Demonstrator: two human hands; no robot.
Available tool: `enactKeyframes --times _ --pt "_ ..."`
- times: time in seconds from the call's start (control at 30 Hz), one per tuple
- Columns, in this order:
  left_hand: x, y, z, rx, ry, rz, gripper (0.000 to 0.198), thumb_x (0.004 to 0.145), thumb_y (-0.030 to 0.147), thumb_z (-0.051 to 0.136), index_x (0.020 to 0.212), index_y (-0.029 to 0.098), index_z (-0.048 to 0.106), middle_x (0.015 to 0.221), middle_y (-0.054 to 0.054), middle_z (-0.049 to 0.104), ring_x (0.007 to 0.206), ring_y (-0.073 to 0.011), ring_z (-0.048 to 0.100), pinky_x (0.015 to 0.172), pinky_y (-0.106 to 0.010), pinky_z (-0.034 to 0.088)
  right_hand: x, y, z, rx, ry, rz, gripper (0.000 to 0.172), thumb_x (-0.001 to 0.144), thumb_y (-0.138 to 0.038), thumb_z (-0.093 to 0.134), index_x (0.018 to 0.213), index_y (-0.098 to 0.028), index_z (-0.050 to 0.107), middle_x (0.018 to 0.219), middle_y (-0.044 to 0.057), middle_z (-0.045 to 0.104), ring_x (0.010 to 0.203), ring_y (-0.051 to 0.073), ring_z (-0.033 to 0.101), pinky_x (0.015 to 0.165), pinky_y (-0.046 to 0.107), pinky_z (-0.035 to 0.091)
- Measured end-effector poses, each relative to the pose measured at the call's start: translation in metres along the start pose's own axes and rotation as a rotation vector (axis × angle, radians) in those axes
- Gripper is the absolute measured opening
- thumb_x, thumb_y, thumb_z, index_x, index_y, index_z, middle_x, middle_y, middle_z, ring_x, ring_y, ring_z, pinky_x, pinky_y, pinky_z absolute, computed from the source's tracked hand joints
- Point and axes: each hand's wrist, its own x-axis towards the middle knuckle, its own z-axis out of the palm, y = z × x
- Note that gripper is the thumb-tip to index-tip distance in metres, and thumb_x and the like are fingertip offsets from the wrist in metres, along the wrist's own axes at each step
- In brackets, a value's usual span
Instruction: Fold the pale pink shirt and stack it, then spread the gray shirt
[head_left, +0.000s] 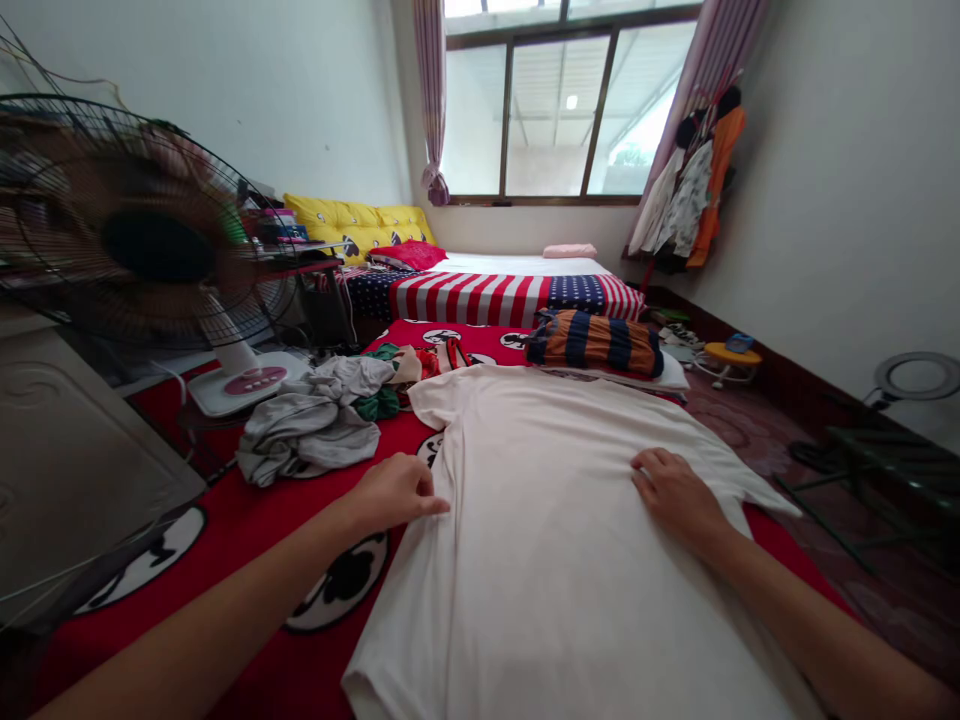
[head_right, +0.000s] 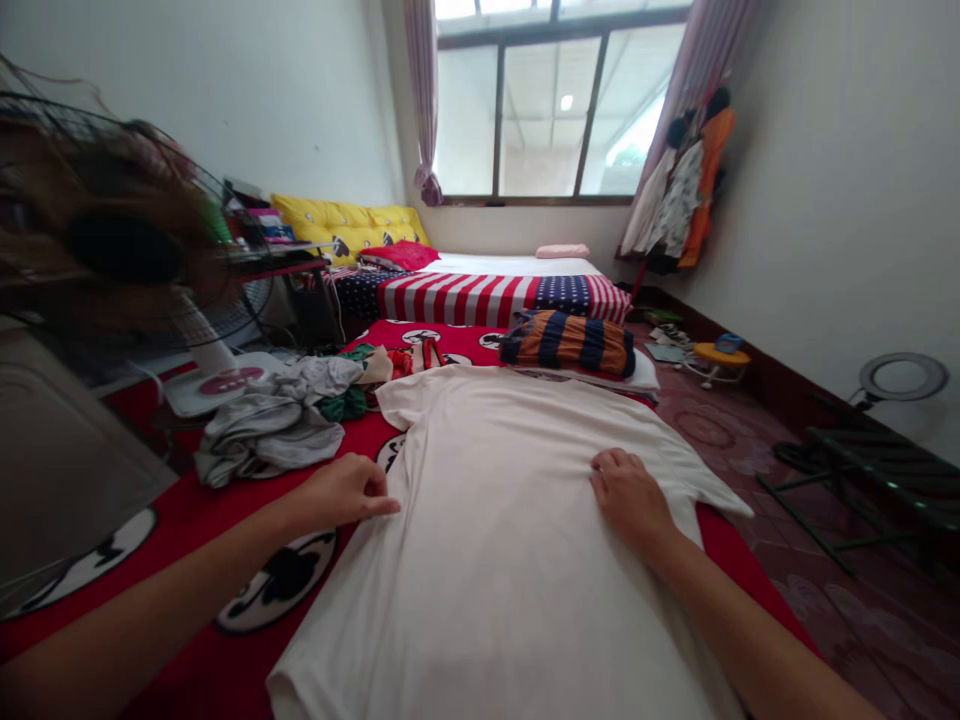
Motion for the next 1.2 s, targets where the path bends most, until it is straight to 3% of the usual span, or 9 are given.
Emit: enactKeyframes --times 0.17,0.3,0.53,0.67,0.83,1.03,1.2 --pt "-0.039 0.023 0.005 0.068 -0.066 -0.030 0.029 0.059 0.048 0.073 0.068 0.021 0.067 0.070 -0.001 0.068 0.064 -0.0168 0.058 0.052 -0.024 0.028 -0.004 0.000 0.005 -0.034 0.033 -0.048 0.023 0.088 -0.023 0.040 0.096 -0.016 0.060 0.101 0.012 0.062 0.097 0.026 0.054 0.088 0.038 0.044" --pt "-0.057 0.029 0.006 0.026 -0.178 -0.053 0.025 0.057 0.043 0.075 0.065 0.021 0.067 0.068 -0.001 0.067 0.063 -0.0171 0.058 0.050 -0.023 0.027 -0.008 0.003 0.007 -0.029 0.058 -0.072 0.025 0.089 -0.026 0.039 0.101 -0.016 0.060 0.105 0.013 0.063 0.100 0.027 0.054 0.089 0.039 0.045" --pt "-0.069 0.014 0.015 -0.048 -0.161 -0.014 0.014 0.067 0.033 0.065 0.064 0.019 0.067 0.063 0.000 0.064 0.060 -0.0149 0.055 0.053 -0.023 0.031 -0.011 0.002 0.010 -0.066 0.100 -0.081 0.028 0.090 -0.025 0.038 0.104 -0.015 0.060 0.109 0.014 0.063 0.103 0.028 0.054 0.092 0.041 0.044" --pt "-0.079 0.004 -0.001 -0.232 -0.181 -0.034 0.019 0.069 0.035 0.061 0.062 0.017 0.058 0.058 0.002 0.055 0.056 -0.0120 0.049 0.052 -0.021 0.030 -0.013 0.005 0.012 -0.065 0.099 -0.097 0.028 0.091 -0.026 0.039 0.105 -0.015 0.060 0.111 0.014 0.062 0.104 0.027 0.054 0.092 0.039 0.044" --pt "-0.093 -0.024 -0.023 -0.410 -0.249 -0.183 0.024 0.068 0.038 0.058 0.061 0.017 0.050 0.051 0.004 0.048 0.048 -0.0107 0.043 0.047 -0.021 0.029 -0.012 0.007 0.013 -0.050 0.109 -0.110 0.028 0.091 -0.026 0.039 0.105 -0.014 0.060 0.111 0.015 0.062 0.104 0.027 0.054 0.091 0.039 0.044" --pt "-0.095 -0.045 -0.012 -0.061 -0.153 -0.220 0.016 0.062 0.031 0.054 0.054 0.017 0.052 0.052 0.001 0.054 0.052 -0.0130 0.047 0.048 -0.023 0.025 -0.012 0.009 0.015 -0.030 0.133 -0.116 0.029 0.090 -0.027 0.039 0.105 -0.014 0.060 0.112 0.015 0.062 0.103 0.028 0.055 0.091 0.041 0.045" --pt "-0.075 -0.016 -0.030 0.182 -0.192 -0.132 0.009 0.060 0.028 0.063 0.064 0.021 0.065 0.067 0.000 0.065 0.065 -0.0173 0.056 0.053 -0.024 0.028 -0.014 0.007 0.017 -0.061 0.142 -0.106 0.027 0.090 -0.025 0.039 0.106 -0.015 0.059 0.113 0.014 0.061 0.104 0.027 0.054 0.094 0.041 0.043"
